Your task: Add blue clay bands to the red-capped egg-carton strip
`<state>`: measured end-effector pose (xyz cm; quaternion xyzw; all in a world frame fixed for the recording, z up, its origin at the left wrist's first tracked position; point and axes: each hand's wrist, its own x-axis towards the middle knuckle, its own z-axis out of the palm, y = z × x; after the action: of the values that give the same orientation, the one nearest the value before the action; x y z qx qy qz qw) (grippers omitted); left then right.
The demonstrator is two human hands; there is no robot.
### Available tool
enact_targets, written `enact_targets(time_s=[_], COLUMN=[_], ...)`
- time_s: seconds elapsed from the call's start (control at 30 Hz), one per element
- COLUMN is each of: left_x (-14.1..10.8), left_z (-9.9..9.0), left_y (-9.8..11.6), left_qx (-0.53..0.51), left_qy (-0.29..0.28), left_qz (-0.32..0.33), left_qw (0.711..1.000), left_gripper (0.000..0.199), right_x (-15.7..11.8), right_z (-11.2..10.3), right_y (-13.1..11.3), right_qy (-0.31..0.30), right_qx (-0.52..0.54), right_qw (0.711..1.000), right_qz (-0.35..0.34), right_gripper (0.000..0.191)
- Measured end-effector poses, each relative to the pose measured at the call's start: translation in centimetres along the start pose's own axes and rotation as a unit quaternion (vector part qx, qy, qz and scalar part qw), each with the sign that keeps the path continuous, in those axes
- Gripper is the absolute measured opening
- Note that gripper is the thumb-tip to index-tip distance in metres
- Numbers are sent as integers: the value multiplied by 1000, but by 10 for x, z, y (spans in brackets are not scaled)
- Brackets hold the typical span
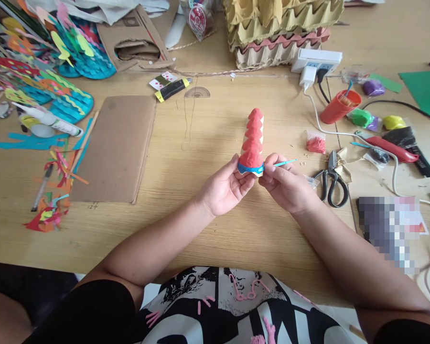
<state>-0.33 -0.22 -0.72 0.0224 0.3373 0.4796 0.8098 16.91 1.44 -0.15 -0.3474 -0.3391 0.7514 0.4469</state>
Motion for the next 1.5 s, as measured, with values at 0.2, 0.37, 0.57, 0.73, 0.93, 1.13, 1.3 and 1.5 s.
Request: enact_targets(time_s=[0.2,0.37,0.57,0.73,0.93,1.13,1.3,1.5], left_x=[-4,-4,-5,-5,-5,-4,-4,-7], left_z=[2,5,6,5,5,4,3,5], left_y=[1,2,3,2,3,3,2,2], left_qx=[12,-4,-14,-9,-12,-13,-8,5], left_qy=[-12,-11,-13,-26,-21,-20,-10,-7], left_qz=[-1,-9,-22,-16,-17,-17,-15,-8], left_qw=[1000,1000,1000,999,1000,1000,1000,1000], left_gripper=[29,26,27,29,27,27,28,31], right_x=[-2,-2,-2,-2,-2,-2,-2,-4], right_z=[0,2,3,3,3,3,3,4], right_y=[1,1,0,1,2,3,3,3], right_qy=[6,12,19,14,19,23,36,11], right_qx=[-9,-12,-4,-15,-25,-45,-56,-30], right_qw=[1000,1000,1000,1000,999,998,997,999], right_qz=[10,0,-12,-22,-27,-33,-40,-37], right_gripper=[40,41,39,39,43,44,45,44])
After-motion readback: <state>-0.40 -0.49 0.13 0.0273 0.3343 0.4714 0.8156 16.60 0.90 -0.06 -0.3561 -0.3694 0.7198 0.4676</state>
